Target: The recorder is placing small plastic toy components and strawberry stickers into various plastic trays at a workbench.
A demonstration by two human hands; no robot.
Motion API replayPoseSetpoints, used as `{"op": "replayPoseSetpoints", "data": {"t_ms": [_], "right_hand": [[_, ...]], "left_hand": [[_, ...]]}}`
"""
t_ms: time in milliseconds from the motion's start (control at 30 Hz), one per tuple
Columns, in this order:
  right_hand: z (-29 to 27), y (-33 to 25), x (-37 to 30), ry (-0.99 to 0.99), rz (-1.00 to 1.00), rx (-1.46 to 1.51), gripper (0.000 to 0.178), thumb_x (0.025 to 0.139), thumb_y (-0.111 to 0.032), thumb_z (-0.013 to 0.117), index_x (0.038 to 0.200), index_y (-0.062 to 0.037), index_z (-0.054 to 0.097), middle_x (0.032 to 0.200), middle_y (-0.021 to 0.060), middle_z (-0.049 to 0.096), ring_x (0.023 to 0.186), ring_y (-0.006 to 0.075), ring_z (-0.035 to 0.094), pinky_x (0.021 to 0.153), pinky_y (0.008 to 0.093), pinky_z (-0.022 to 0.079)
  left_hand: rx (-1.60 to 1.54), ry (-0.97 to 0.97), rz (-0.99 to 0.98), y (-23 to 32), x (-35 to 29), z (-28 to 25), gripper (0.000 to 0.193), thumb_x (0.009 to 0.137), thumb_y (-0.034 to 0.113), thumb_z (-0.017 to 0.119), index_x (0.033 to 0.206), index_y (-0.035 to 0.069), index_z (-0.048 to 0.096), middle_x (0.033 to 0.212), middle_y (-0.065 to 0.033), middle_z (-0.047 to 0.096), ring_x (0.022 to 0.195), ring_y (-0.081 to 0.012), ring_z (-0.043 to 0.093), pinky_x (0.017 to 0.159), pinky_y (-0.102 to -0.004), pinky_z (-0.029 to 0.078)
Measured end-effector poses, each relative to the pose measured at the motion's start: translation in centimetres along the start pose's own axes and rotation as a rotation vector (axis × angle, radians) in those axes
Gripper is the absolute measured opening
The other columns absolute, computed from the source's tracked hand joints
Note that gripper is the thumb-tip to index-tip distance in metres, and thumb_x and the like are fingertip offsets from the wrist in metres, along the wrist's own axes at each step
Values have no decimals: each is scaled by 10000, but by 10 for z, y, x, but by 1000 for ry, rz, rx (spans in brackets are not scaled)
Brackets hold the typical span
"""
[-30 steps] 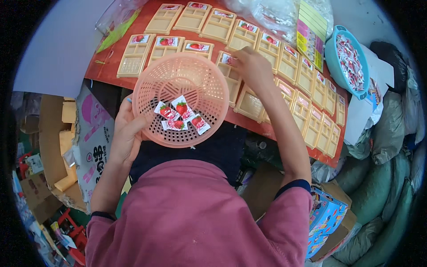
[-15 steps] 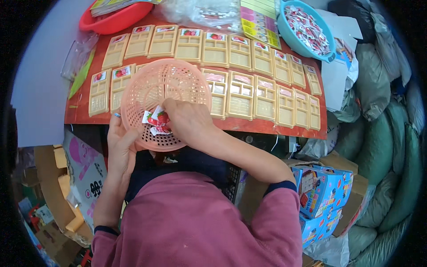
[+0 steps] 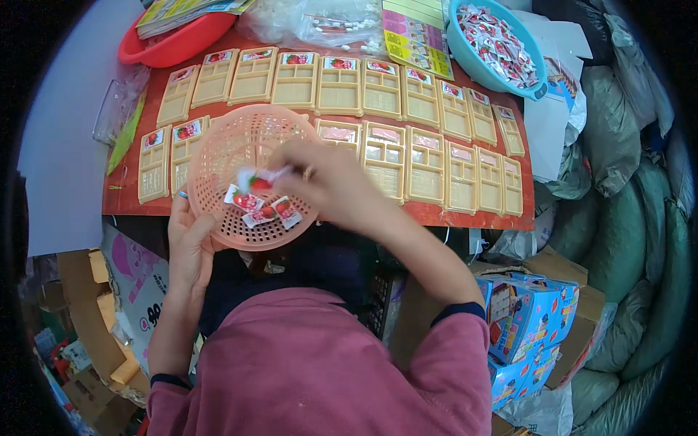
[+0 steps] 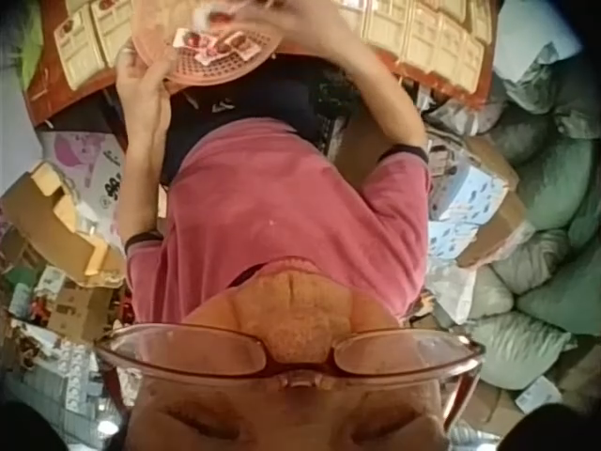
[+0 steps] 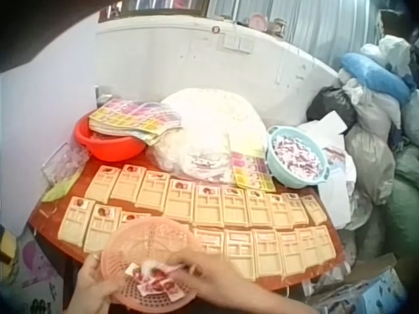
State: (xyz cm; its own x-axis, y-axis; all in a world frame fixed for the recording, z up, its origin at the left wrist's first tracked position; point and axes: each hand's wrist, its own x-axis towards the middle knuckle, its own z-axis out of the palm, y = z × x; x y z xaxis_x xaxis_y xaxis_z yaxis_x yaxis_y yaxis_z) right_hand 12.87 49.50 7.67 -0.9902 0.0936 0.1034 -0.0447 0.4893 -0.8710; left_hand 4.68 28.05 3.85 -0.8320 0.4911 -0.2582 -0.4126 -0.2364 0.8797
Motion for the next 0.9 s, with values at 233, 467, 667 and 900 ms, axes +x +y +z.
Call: {"op": "replayPoseSetpoints", "data": {"t_ms": [233, 467, 667, 900], "right_hand": [[-61, 94, 15, 203, 305, -108, 173, 814, -113, 648, 937, 3, 617, 793, -4, 628, 739, 58, 542, 668, 231, 442], [-41, 110, 21, 191, 362, -269, 163, 797, -131, 657, 920, -23, 664, 810, 28, 645, 723, 91, 570, 654, 249, 450], [-35, 118, 16, 290, 29, -633, 194, 770, -179, 682, 933, -74, 682, 875, 77, 648, 735, 187, 607, 669, 299, 469], [-24, 24, 0, 238, 127, -365, 194, 803, -205, 648, 934, -63, 666, 825, 95, 652, 719, 235, 628, 634, 338, 476]], "left_hand": [[-12, 57, -2, 10, -1, -9, 540, 775, -79, 509, 1276, 8, 328, 1192, -132, 507, 1048, -199, 562, 832, -322, 531], [37, 43, -32, 8, -2, -8, 531, 776, -59, 530, 1264, -2, 328, 1190, -136, 505, 1044, -190, 563, 821, -321, 533], [13, 19, -21, 4, 3, -4, 551, 768, -62, 540, 1273, -8, 327, 1196, -141, 502, 1073, -185, 542, 864, -315, 498], [27, -34, 3, 3, 11, 13, 526, 759, -67, 548, 1242, -18, 348, 1198, -135, 492, 1087, -175, 523, 897, -294, 459]]}}
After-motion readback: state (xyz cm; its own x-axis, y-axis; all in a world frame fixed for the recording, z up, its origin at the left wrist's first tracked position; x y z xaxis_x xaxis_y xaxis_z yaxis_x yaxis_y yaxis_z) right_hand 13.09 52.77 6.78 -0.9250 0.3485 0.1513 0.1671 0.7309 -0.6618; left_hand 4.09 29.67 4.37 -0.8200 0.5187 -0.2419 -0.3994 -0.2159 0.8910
